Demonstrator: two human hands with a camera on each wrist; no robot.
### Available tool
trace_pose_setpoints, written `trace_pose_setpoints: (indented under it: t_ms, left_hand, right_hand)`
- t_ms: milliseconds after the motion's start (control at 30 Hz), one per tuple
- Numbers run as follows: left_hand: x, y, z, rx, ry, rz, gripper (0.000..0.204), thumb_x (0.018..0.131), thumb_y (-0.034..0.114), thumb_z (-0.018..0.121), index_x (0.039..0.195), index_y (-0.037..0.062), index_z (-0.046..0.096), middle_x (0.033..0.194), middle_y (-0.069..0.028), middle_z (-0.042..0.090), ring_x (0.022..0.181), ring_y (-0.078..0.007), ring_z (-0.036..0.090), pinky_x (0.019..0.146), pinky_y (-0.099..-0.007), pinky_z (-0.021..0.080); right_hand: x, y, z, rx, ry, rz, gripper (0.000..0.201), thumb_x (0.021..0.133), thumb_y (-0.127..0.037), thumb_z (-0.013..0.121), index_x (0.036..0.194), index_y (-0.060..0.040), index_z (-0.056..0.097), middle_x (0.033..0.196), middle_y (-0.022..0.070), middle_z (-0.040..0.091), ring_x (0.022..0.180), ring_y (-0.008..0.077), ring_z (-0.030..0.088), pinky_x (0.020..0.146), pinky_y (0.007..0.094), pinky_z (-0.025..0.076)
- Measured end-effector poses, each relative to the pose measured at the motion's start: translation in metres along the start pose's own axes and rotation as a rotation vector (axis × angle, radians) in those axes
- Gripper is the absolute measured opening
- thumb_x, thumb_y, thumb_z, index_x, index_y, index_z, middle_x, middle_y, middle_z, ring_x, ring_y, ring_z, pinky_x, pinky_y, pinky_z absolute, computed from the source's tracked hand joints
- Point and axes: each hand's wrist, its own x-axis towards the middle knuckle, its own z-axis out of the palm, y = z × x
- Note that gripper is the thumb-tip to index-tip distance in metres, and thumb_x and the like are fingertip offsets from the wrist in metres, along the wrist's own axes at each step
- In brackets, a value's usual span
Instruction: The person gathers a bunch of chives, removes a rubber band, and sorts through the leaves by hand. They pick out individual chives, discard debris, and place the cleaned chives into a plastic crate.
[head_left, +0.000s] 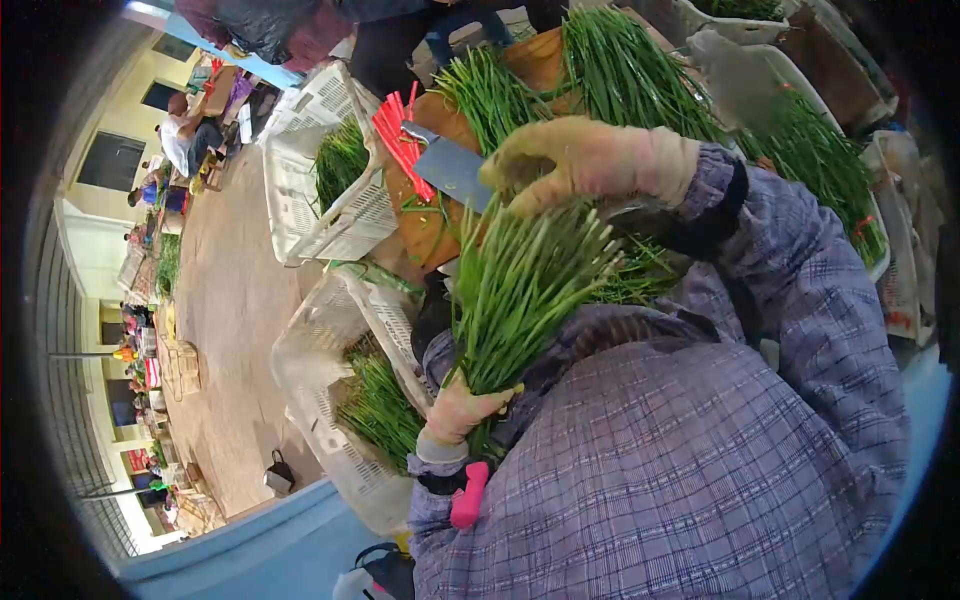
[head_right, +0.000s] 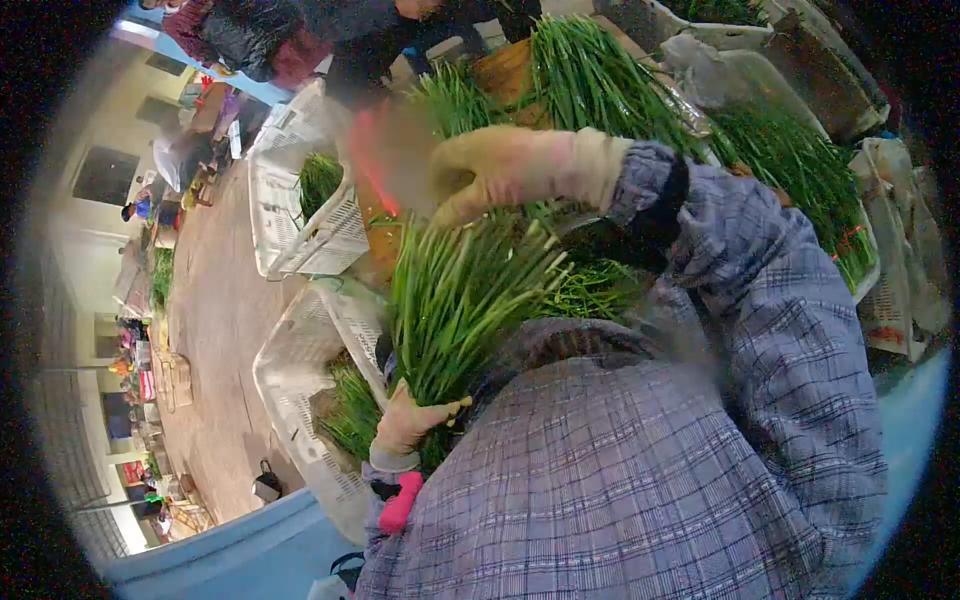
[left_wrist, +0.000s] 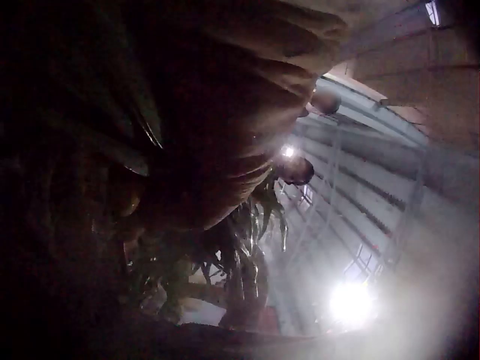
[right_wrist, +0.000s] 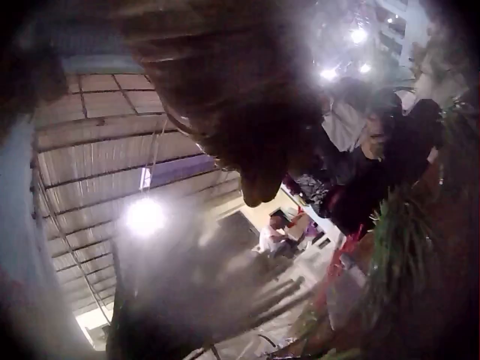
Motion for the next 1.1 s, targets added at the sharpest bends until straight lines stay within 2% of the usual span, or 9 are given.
trace_pose_setpoints:
  t_ms: [67,233,433,500,533,833,933,1033,1100]
  left_hand:
    - [0.002,0.006,-0.002,-0.068,-0.025,-0.074,0.042,0.077,0.006,0.074,0.114,-0.0005,0.056,0.079,-0.0040,0.065,0.058,-0.0093,0.057,0.052,-0.0251,0.047]
    - [-0.002,0.008,-0.002,-0.395,-0.043,-0.289,0.039,0.077,0.005,0.073,0.112,0.0003,0.057,0.080,-0.0036,0.065,0.059,-0.0098,0.057,0.052,-0.0251,0.047]
    - [-0.001,0.008,0.001,-0.369,-0.053,-0.296,0.035,0.077,0.000,0.069,0.110,0.0002,0.058,0.083,-0.0062,0.067,0.060,-0.0108,0.057,0.054,-0.0249,0.047]
    - [-0.003,0.008,0.000,-0.365,0.037,-0.234,0.034,0.077,0.000,0.070,0.109,-0.0002,0.058,0.083,-0.0064,0.066,0.061,-0.0110,0.058,0.054,-0.0249,0.047]
    - [-0.002,0.006,-0.001,-0.366,0.034,-0.235,0.034,0.077,0.000,0.070,0.109,-0.0002,0.058,0.083,-0.0064,0.066,0.061,-0.0110,0.058,0.054,-0.0249,0.047]
    - [0.001,0.003,-0.003,-0.314,-0.062,-0.291,0.033,0.076,-0.002,0.071,0.107,-0.0005,0.059,0.077,-0.0036,0.065,0.062,-0.0107,0.059,0.053,-0.0247,0.047]
    - [0.002,0.005,-0.002,-0.244,-0.038,-0.300,0.030,0.076,-0.002,0.070,0.104,-0.0005,0.061,0.078,-0.0051,0.066,0.063,-0.0110,0.059,0.054,-0.0244,0.047]
    - [-0.004,0.006,-0.002,-0.441,0.021,-0.262,0.028,0.075,-0.002,0.069,0.102,-0.0011,0.061,0.082,-0.0072,0.068,0.064,-0.0120,0.061,0.055,-0.0245,0.048]
    - [-0.006,0.000,-0.004,-0.447,0.006,-0.223,0.029,0.075,-0.001,0.068,0.103,-0.0021,0.061,0.086,-0.0089,0.069,0.065,-0.0130,0.061,0.056,-0.0246,0.049]
  right_hand:
    - [0.006,-0.004,0.008,-0.078,-0.275,0.084,0.043,0.080,-0.028,0.073,0.112,-0.0026,0.060,0.094,0.0124,0.066,0.088,0.0244,0.062,0.077,0.0350,0.049]
    - [0.001,-0.003,0.016,-0.053,-0.340,0.103,0.030,0.083,-0.017,0.069,0.108,-0.0029,0.061,0.091,0.0127,0.066,0.087,0.0245,0.063,0.078,0.0336,0.049]
    - [-0.004,0.011,-0.012,0.110,-0.197,0.130,0.021,0.085,-0.011,0.065,0.103,-0.0001,0.061,0.094,0.0106,0.067,0.080,0.0177,0.062,0.071,0.0321,0.050]
    - [-0.004,0.015,-0.040,0.172,-0.090,0.318,0.019,0.088,-0.010,0.063,0.102,0.0020,0.061,0.093,0.0103,0.067,0.078,0.0136,0.061,0.069,0.0286,0.050]
    - [-0.005,0.014,-0.042,0.228,-0.017,0.144,0.020,0.090,-0.010,0.060,0.104,0.0038,0.062,0.087,0.0089,0.066,0.073,0.0120,0.059,0.067,0.0266,0.049]
    - [0.003,-0.002,0.005,0.171,-0.229,0.331,0.034,0.086,-0.033,0.065,0.093,0.0007,0.067,0.076,0.0092,0.063,0.067,0.0158,0.058,0.065,0.0288,0.047]
    - [0.006,0.006,0.019,0.096,0.025,0.099,0.025,0.086,-0.027,0.066,0.085,-0.0012,0.067,0.071,0.0068,0.062,0.062,0.0150,0.054,0.060,0.0295,0.045]
    - [0.011,-0.009,-0.023,0.295,0.145,0.383,0.031,0.085,-0.036,0.064,0.088,-0.0056,0.070,0.076,0.0045,0.065,0.065,0.0093,0.055,0.058,0.0247,0.043]
    - [0.005,-0.009,-0.038,0.295,0.132,0.345,0.033,0.086,-0.039,0.064,0.086,-0.0067,0.070,0.073,0.0022,0.064,0.059,0.0073,0.050,0.051,0.0247,0.039]
